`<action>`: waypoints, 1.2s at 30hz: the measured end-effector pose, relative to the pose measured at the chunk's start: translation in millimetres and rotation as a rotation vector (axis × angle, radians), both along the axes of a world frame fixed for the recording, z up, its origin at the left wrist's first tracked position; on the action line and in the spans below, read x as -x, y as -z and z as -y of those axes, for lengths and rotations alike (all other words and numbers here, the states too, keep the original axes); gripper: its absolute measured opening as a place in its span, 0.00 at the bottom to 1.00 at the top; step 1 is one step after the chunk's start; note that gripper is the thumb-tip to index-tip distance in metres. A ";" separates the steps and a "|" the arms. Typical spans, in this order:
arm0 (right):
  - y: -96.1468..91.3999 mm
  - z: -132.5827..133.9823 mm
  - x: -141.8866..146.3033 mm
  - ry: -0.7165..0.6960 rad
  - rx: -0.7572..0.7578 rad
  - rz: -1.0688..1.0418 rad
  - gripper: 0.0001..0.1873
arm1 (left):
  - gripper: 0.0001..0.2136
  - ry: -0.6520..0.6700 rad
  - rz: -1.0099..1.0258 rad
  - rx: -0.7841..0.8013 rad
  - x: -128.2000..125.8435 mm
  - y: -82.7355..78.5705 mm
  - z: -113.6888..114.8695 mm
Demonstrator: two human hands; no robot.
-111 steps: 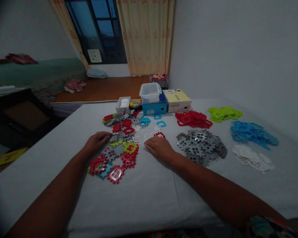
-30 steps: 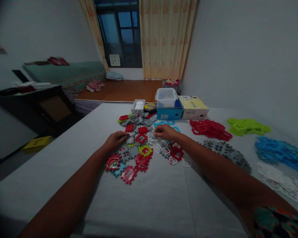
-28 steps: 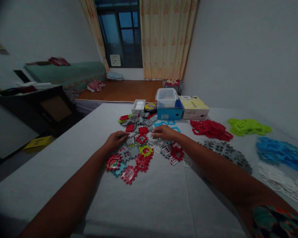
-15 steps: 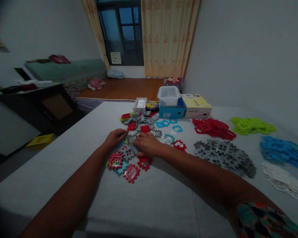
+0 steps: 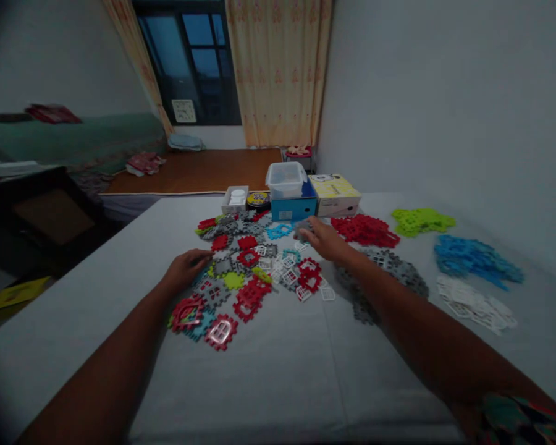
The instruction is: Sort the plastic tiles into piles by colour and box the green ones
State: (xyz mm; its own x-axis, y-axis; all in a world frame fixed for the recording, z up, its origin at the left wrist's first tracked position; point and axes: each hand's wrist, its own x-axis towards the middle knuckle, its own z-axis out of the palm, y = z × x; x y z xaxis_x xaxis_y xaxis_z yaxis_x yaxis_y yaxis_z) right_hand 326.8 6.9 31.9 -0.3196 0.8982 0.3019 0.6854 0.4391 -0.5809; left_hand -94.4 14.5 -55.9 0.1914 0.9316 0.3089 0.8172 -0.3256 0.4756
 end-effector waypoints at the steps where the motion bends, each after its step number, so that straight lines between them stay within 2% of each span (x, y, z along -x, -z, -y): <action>1: -4.8 0.9 -25.3 0.020 0.029 -0.032 0.17 | 0.20 -0.004 -0.010 0.007 0.8 -0.4 -0.8; 4: -14.1 12.2 -93.7 0.095 0.085 0.005 0.19 | 0.22 -0.021 -0.018 0.032 2.3 -1.8 -2.8; 7: -9.2 29.6 -138.0 0.185 0.138 0.109 0.24 | 0.25 -0.030 -0.004 0.039 1.1 -4.7 -2.1; 10: 3.5 40.9 -157.6 0.110 0.213 0.208 0.23 | 0.27 -0.040 0.042 0.027 -3.7 -10.1 2.4; 13: 8.9 42.1 -155.5 0.140 0.130 0.289 0.18 | 0.29 -0.050 0.098 0.060 -11.2 -17.7 9.1; 15: 5.6 41.5 -139.9 0.223 -0.013 0.320 0.17 | 0.30 -0.018 0.129 0.098 -16.6 -22.4 13.6; 17: -0.6 43.4 -112.4 0.213 -0.119 0.321 0.17 | 0.28 0.069 0.133 0.120 -21.0 -25.1 17.1; 21: -7.2 52.0 -36.8 -0.071 -0.083 0.308 0.15 | 0.26 0.197 0.057 0.097 -22.2 -23.2 18.0; 24: -3.8 53.6 16.6 -0.243 -0.062 0.363 0.13 | 0.21 0.165 0.018 0.076 -13.6 -19.8 14.1; 27: 2.4 50.9 58.2 -0.323 -0.066 0.414 0.11 | 0.18 0.041 -0.033 0.039 -0.8 -17.2 9.4; 29: 6.9 50.2 80.2 -0.379 -0.065 0.419 0.12 | 0.16 -0.023 -0.067 0.021 5.6 -15.7 6.9; 32: 13.8 52.0 103.8 -0.506 -0.051 0.432 0.14 | 0.16 -0.016 -0.090 0.012 8.1 -13.7 4.9; 34: 18.1 52.4 111.6 -0.572 -0.038 0.447 0.16 | 0.17 0.010 -0.097 0.013 6.1 -13.0 4.8; 36: 21.4 49.7 112.4 -0.573 -0.019 0.432 0.13 | 0.16 0.015 -0.098 0.016 3.6 -12.8 5.3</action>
